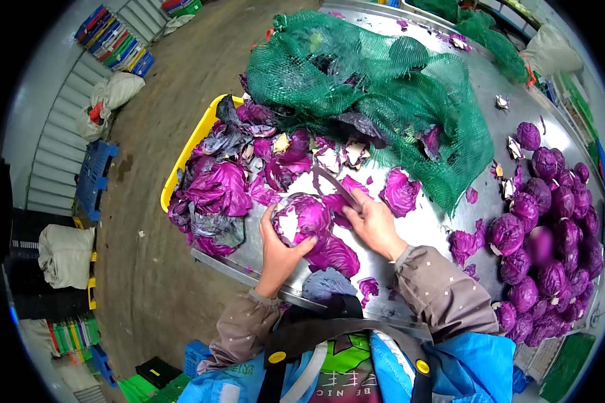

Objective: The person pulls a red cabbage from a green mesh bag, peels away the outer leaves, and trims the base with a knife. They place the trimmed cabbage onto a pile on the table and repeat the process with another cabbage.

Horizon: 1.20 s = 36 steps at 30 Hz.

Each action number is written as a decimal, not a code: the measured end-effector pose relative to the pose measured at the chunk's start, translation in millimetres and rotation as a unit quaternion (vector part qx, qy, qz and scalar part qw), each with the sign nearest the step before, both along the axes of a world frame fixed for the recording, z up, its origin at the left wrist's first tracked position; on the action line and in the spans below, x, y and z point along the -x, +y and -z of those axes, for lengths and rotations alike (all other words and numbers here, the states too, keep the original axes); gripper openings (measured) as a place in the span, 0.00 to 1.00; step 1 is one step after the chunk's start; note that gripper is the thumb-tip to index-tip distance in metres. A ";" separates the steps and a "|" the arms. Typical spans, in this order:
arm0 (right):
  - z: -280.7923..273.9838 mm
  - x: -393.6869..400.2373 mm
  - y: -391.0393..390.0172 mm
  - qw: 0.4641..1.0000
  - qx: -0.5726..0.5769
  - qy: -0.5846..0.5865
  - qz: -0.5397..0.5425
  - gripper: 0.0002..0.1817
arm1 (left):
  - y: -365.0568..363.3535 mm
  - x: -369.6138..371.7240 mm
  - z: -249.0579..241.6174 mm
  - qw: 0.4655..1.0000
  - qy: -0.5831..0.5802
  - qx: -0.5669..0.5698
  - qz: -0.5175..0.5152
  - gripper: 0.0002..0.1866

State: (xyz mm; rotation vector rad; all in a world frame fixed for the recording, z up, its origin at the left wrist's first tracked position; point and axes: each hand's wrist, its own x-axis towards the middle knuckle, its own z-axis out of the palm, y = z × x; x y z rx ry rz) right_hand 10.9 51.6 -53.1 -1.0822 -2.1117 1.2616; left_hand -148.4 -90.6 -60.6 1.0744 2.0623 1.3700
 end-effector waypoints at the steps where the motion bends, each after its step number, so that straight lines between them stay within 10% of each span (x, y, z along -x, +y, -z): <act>1: -4.9 -4.8 11.7 0.997 -0.001 -0.079 0.011 0.18 | 3.0 3.2 -1.5 0.999 0.006 0.000 0.038 0.54; 4: -2.8 -10.9 34.0 0.949 -0.167 -0.267 0.020 0.18 | 6.5 1.6 -6.9 0.988 0.081 0.008 0.134 0.58; 10: -30.7 4.9 -3.6 0.946 -0.277 -0.086 -0.144 0.21 | 14.4 -2.8 -7.8 0.994 0.037 0.003 0.103 0.58; 30: -26.9 50.5 43.8 0.942 -0.239 -0.181 -0.151 0.19 | 22.8 19.6 -2.2 0.975 0.082 -0.013 0.207 0.55; 36: -31.9 47.7 7.0 0.941 -0.250 -0.212 -0.084 0.14 | 19.1 -3.5 -17.5 0.986 0.147 0.024 0.072 0.49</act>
